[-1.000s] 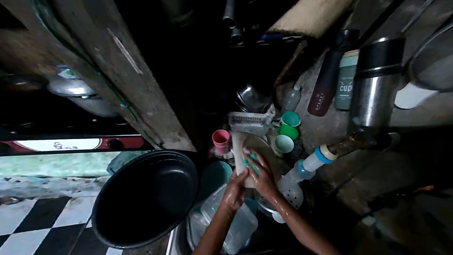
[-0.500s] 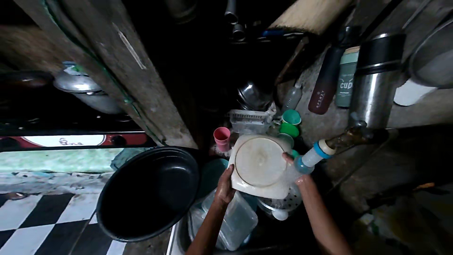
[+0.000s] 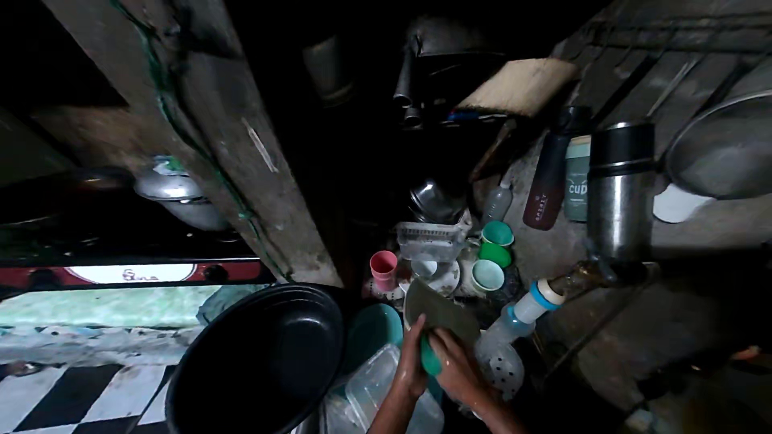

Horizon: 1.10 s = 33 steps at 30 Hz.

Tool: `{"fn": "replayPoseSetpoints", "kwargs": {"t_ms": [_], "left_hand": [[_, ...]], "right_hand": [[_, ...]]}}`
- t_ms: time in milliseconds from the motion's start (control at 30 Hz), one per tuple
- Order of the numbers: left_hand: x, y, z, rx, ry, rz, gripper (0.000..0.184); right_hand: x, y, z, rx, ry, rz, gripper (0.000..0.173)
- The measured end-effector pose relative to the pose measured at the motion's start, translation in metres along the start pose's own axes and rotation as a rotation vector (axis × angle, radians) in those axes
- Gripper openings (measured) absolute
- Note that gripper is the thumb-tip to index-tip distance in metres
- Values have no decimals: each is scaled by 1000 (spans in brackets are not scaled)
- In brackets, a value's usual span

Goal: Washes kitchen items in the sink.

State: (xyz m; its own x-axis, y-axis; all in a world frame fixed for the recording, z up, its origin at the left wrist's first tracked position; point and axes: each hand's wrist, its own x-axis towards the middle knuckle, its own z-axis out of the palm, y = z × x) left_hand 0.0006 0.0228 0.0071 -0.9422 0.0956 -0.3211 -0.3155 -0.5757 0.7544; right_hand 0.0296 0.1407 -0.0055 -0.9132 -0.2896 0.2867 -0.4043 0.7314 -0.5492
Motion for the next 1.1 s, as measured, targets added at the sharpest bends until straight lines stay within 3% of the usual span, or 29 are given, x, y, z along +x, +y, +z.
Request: {"fn": "replayPoseSetpoints", "kwargs": {"t_ms": [33, 133, 200, 300, 400, 500, 567, 633, 667, 767, 833, 933, 1000, 1100], "left_hand": [[0, -5, -11, -38, 56, 8, 44], [-5, -17, -42, -48, 153, 24, 56], [-14, -19, -51, -73, 195, 6, 53], [-23, -27, -52, -66, 155, -48, 53], [-22, -38, -39, 8, 40, -55, 55], [-10, -40, -38, 31, 22, 11, 58], [-5, -29, -47, 44, 89, 69, 59], [-12, -8, -54, 62, 176, 74, 59], [-17, 3, -55, 64, 204, 55, 58], [-18, -5, -64, 59, 174, 23, 59], [-13, -22, -62, 83, 91, -2, 60], [-4, -37, -49, 107, 58, -27, 58], [2, -39, -48, 92, 78, 9, 58], [5, -35, -63, 51, 172, 74, 60]], "right_hand": [[-9, 4, 8, 94, -79, -35, 53], [-20, 30, 24, 324, -254, -47, 51], [-15, 62, 30, 226, -128, -8, 50], [15, 111, 38, -161, 156, 133, 63], [37, 89, 50, -71, 173, 142, 83], [23, 34, 52, 169, 17, 5, 63], [-1, 24, 45, 283, -107, -97, 50], [-19, 48, 43, 240, -117, -186, 42], [-21, 68, 45, 171, -37, -177, 43], [-2, 122, 52, -145, 214, 30, 58], [21, 117, 54, -190, 260, 101, 64], [31, 73, 63, -15, 148, 34, 63], [16, 40, 56, 146, -42, -17, 56], [-16, 30, 48, 237, -189, -154, 43]]}}
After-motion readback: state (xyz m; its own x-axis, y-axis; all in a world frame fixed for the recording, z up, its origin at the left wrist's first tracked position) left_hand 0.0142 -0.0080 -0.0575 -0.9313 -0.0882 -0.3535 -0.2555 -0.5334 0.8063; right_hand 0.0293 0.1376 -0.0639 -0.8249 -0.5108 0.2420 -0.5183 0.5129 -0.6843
